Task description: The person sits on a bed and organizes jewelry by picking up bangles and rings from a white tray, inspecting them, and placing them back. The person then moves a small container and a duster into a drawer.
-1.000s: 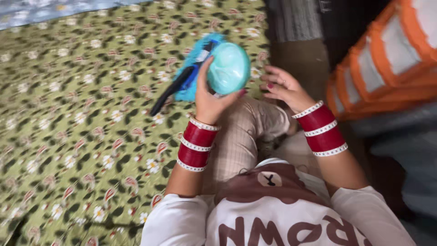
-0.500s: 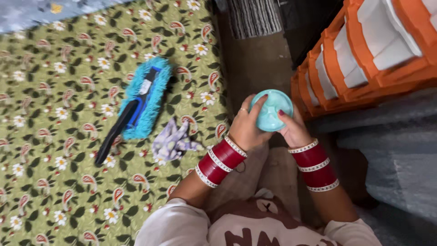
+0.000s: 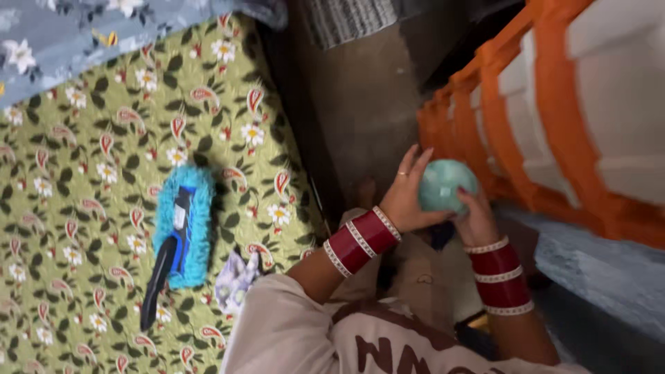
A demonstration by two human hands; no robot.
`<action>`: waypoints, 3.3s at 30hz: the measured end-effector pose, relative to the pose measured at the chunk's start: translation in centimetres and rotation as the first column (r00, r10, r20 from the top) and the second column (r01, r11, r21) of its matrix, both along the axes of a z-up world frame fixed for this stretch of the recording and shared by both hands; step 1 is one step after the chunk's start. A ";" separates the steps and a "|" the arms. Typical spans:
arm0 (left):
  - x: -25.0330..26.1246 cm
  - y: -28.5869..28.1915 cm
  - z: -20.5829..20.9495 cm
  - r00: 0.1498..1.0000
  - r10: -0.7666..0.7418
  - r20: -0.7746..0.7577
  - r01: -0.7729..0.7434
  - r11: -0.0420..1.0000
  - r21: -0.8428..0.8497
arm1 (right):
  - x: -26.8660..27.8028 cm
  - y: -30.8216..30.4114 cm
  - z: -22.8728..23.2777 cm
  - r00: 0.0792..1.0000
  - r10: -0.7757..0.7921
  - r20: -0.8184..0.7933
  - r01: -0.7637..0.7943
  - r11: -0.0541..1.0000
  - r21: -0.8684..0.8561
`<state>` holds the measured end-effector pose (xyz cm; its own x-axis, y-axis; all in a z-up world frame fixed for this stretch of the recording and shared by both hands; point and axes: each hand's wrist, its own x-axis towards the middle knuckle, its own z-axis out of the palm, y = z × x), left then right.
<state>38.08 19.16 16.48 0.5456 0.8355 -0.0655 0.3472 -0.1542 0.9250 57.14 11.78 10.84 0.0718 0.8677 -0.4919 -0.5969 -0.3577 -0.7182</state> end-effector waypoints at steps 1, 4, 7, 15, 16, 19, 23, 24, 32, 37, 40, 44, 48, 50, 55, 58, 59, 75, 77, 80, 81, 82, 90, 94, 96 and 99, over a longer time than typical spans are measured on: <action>0.1 0.5 0.6 1.000 -0.018 -0.008 0.018 0.999 -0.033 | 0.1 -1.0 0.1 1.000 -0.026 0.014 0.027 0.999 -0.026; -1.0 3.5 2.9 0.998 -0.054 -0.041 0.051 0.996 -0.074 | -0.2 -2.0 1.6 0.991 -0.070 0.118 0.099 0.959 -0.266; -4.3 6.8 4.6 0.996 -0.056 -0.076 0.054 0.998 -0.021 | -1.0 -0.4 3.8 0.993 -0.093 0.067 0.109 0.948 -0.299; -15.8 17.4 2.8 0.957 0.125 -0.261 -0.109 0.991 0.078 | -2.2 12.3 13.3 0.990 -0.136 0.042 0.141 0.964 -0.227; -16.1 18.2 2.5 0.957 0.151 -0.246 -0.136 0.988 0.075 | -2.6 13.2 14.4 0.991 -0.136 0.015 0.136 0.965 -0.222; -15.7 20.9 1.2 0.958 0.177 -0.227 -0.162 0.983 0.086 | -2.6 15.4 15.8 0.981 -0.175 -0.079 0.159 0.970 -0.183; -12.2 27.8 1.9 0.951 0.110 -0.290 -0.069 0.986 0.149 | -4.1 18.6 13.6 0.990 -0.128 0.051 0.131 0.989 -0.073; -11.2 29.6 2.3 0.945 0.090 -0.315 -0.050 0.990 0.133 | -3.6 19.6 13.1 0.981 -0.196 0.003 0.195 0.976 -0.096; -1.9 47.0 5.6 0.730 0.004 -0.684 0.152 0.974 0.168 | -2.8 29.0 9.6 0.920 -0.318 -0.228 0.309 0.948 -0.076; 1.1 55.8 3.7 0.557 0.001 -0.831 0.367 0.897 0.247 | -1.9 34.4 11.7 0.863 -0.456 -0.217 0.454 0.889 -0.060; 2.3 59.9 0.7 0.556 0.012 -0.831 0.390 0.879 0.274 | -2.2 36.1 12.5 0.826 -0.508 -0.245 0.501 0.860 -0.095; 3.7 65.7 -2.0 0.490 -0.100 -0.866 0.535 0.819 0.208 | -2.5 37.6 12.3 0.704 -0.591 -0.394 0.614 0.785 -0.080; 5.8 69.9 -2.8 0.369 -0.196 -0.909 0.686 0.717 0.124 | -4.6 40.2 14.9 0.672 -0.716 -0.188 0.716 0.693 -0.080; 6.0 71.4 -2.9 0.434 -0.281 -0.856 0.702 0.701 0.126 | -6.8 41.6 16.6 0.680 -0.729 -0.080 0.729 0.684 -0.033; 4.4 71.0 -5.7 0.332 -0.396 -0.856 0.760 0.650 -0.005 | -8.9 46.2 18.1 0.629 -0.774 -0.067 0.773 0.633 -0.052; 3.0 71.6 -6.1 0.312 -0.357 -0.880 0.796 0.604 0.037 | -9.7 48.1 19.0 0.612 -0.789 -0.051 0.789 0.613 -0.025; 1.7 71.9 -6.0 0.336 -0.395 -0.855 0.797 0.603 0.034 | -9.8 48.5 19.1 0.612 -0.789 -0.050 0.790 0.613 -0.020; -11.4 72.0 -1.2 0.334 -0.689 -0.643 0.784 0.582 -0.217 | -9.0 56.5 9.5 0.810 -0.580 0.087 0.570 0.744 -0.349; -11.5 72.3 -0.9 0.383 -0.704 -0.598 0.796 0.580 -0.173 | -7.8 59.1 8.7 0.832 -0.550 0.073 0.534 0.758 -0.373; -11.8 73.0 -0.7 0.442 -0.741 -0.505 0.793 0.586 -0.165 | -7.1 60.9 7.8 0.838 -0.546 0.022 0.529 0.801 -0.279; -11.9 73.3 -0.5 0.460 -0.754 -0.469 0.790 0.589 -0.172 | -6.8 60.8 7.6 0.826 -0.564 0.009 0.543 0.789 -0.287; -12.1 73.5 -0.3 0.501 -0.756 -0.421 0.760 0.617 -0.205 | -6.8 60.4 7.3 0.810 -0.586 -0.004 0.558 0.774 -0.301; -10.4 76.1 5.7 0.574 -0.782 -0.243 0.709 0.623 -0.330 | -7.9 55.2 6.6 0.809 -0.568 0.147 0.576 0.719 -0.388; -7.5 75.6 10.4 0.567 -0.797 -0.207 0.724 0.603 -0.336 | -7.0 56.5 7.5 0.819 -0.510 0.264 0.573 0.699 -0.427; -5.9 74.5 11.7 0.550 -0.808 -0.210 0.704 0.584 -0.404 | -6.9 55.4 8.7 0.813 -0.503 0.294 0.582 0.681 -0.444; -2.1 72.4 10.0 0.503 -0.822 -0.265 0.863 0.492 0.114 | -7.6 51.2 10.5 0.784 -0.545 0.299 0.618 0.637 -0.460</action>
